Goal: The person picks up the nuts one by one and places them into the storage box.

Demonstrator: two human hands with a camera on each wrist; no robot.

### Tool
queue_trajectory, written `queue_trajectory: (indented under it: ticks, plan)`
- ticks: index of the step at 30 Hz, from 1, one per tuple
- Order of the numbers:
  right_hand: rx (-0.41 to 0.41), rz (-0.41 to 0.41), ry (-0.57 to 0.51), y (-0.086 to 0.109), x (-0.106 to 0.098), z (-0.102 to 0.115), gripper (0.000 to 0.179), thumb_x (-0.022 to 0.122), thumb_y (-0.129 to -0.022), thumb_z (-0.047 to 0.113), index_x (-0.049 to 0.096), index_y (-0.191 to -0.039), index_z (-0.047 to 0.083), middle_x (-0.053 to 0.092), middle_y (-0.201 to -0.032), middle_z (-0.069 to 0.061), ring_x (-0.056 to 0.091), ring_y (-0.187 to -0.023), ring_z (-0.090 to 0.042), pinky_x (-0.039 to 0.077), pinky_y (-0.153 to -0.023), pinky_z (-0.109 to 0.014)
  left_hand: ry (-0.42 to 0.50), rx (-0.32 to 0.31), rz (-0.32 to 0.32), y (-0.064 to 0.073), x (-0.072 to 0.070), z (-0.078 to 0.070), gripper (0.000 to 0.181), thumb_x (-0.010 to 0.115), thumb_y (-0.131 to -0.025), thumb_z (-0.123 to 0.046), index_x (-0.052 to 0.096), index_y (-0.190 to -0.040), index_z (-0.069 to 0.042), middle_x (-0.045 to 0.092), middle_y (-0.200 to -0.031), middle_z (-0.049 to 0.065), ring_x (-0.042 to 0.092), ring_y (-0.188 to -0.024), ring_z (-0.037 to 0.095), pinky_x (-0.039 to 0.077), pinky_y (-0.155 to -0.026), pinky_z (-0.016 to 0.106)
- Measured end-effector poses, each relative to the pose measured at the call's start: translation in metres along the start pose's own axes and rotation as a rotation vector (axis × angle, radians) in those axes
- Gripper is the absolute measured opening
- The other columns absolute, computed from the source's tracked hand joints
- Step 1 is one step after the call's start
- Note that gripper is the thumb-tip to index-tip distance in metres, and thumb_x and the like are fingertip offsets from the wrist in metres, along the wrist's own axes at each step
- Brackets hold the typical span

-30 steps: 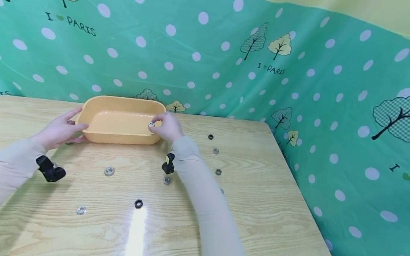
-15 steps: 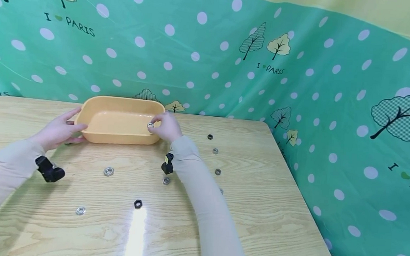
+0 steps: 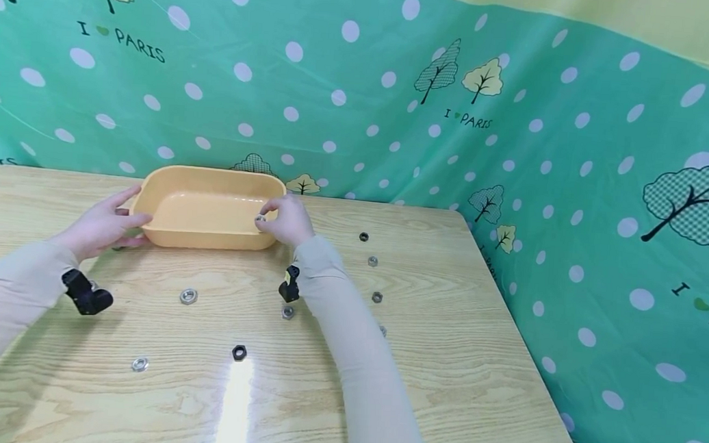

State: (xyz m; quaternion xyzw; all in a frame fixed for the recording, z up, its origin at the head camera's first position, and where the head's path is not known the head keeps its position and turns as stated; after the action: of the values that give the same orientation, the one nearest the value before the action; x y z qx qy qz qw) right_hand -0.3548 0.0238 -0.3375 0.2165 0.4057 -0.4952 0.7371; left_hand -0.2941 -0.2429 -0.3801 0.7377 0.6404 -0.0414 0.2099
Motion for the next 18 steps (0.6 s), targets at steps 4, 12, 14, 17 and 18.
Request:
queue_trajectory:
  ticks: [4, 12, 14, 17, 18]
  plan:
    - [-0.012, -0.003, 0.009, -0.0005, 0.0001, -0.0001, 0.024, 0.073, -0.083, 0.020, 0.069, -0.103, 0.006, 0.064, -0.113, -0.008, 0.055, -0.111, -0.023, 0.047, -0.099, -0.032, -0.007, -0.003, -0.001, 0.0002, 0.0003, -0.0003, 0.079, 0.046, -0.100, -0.020, -0.015, -0.149, -0.021, 0.013, -0.144, 0.042, 0.055, -0.078, -0.005, 0.057, -0.089, 0.031]
    - [0.002, 0.011, -0.021, 0.0015, -0.0004, -0.0010, 0.024, 0.071, -0.085, 0.019, 0.068, -0.105, 0.006, 0.061, -0.116, -0.009, 0.054, -0.113, -0.024, 0.046, -0.101, -0.033, -0.009, -0.009, 0.003, 0.0008, 0.0004, -0.0006, 0.079, 0.046, -0.099, -0.021, -0.016, -0.149, -0.021, 0.012, -0.144, 0.042, 0.055, -0.078, -0.005, 0.056, -0.091, 0.032]
    - [0.011, 0.019, -0.031, 0.0021, -0.0006, -0.0022, 0.025, 0.071, -0.085, 0.019, 0.067, -0.106, 0.006, 0.060, -0.118, -0.009, 0.054, -0.115, -0.024, 0.046, -0.101, -0.033, -0.011, -0.012, 0.004, 0.0008, 0.0004, -0.0005, 0.079, 0.046, -0.099, -0.021, -0.016, -0.148, -0.021, 0.012, -0.144, 0.042, 0.055, -0.078, -0.005, 0.056, -0.091, 0.032]
    - [0.025, 0.024, -0.079, 0.0033, -0.0028, -0.0050, 0.026, 0.070, -0.086, 0.018, 0.066, -0.109, 0.005, 0.059, -0.120, -0.010, 0.053, -0.114, -0.025, 0.047, -0.100, -0.034, -0.018, -0.014, 0.004, 0.0005, 0.0004, -0.0007, 0.079, 0.046, -0.099, -0.021, -0.016, -0.148, -0.022, 0.011, -0.145, 0.042, 0.055, -0.080, -0.004, 0.056, -0.091, 0.032]
    - [0.024, 0.022, -0.092, 0.0036, -0.0041, -0.0060, 0.026, 0.069, -0.086, 0.017, 0.066, -0.109, 0.005, 0.059, -0.120, -0.010, 0.052, -0.114, -0.025, 0.047, -0.100, -0.034, -0.018, -0.013, 0.003, 0.0003, 0.0005, -0.0011, 0.079, 0.046, -0.099, -0.021, -0.016, -0.149, -0.021, 0.011, -0.144, 0.042, 0.055, -0.080, -0.004, 0.056, -0.091, 0.032]
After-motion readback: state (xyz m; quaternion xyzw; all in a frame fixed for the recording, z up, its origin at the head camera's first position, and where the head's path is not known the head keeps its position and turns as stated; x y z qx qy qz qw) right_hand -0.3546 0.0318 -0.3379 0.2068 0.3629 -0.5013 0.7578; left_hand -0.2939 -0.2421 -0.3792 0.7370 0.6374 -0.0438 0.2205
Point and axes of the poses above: each hand's wrist, its own y-axis away from the middle knuckle, its own x-axis out of the palm, z = x × y, the point moved 8 cm from there along -y, towards the middle knuckle
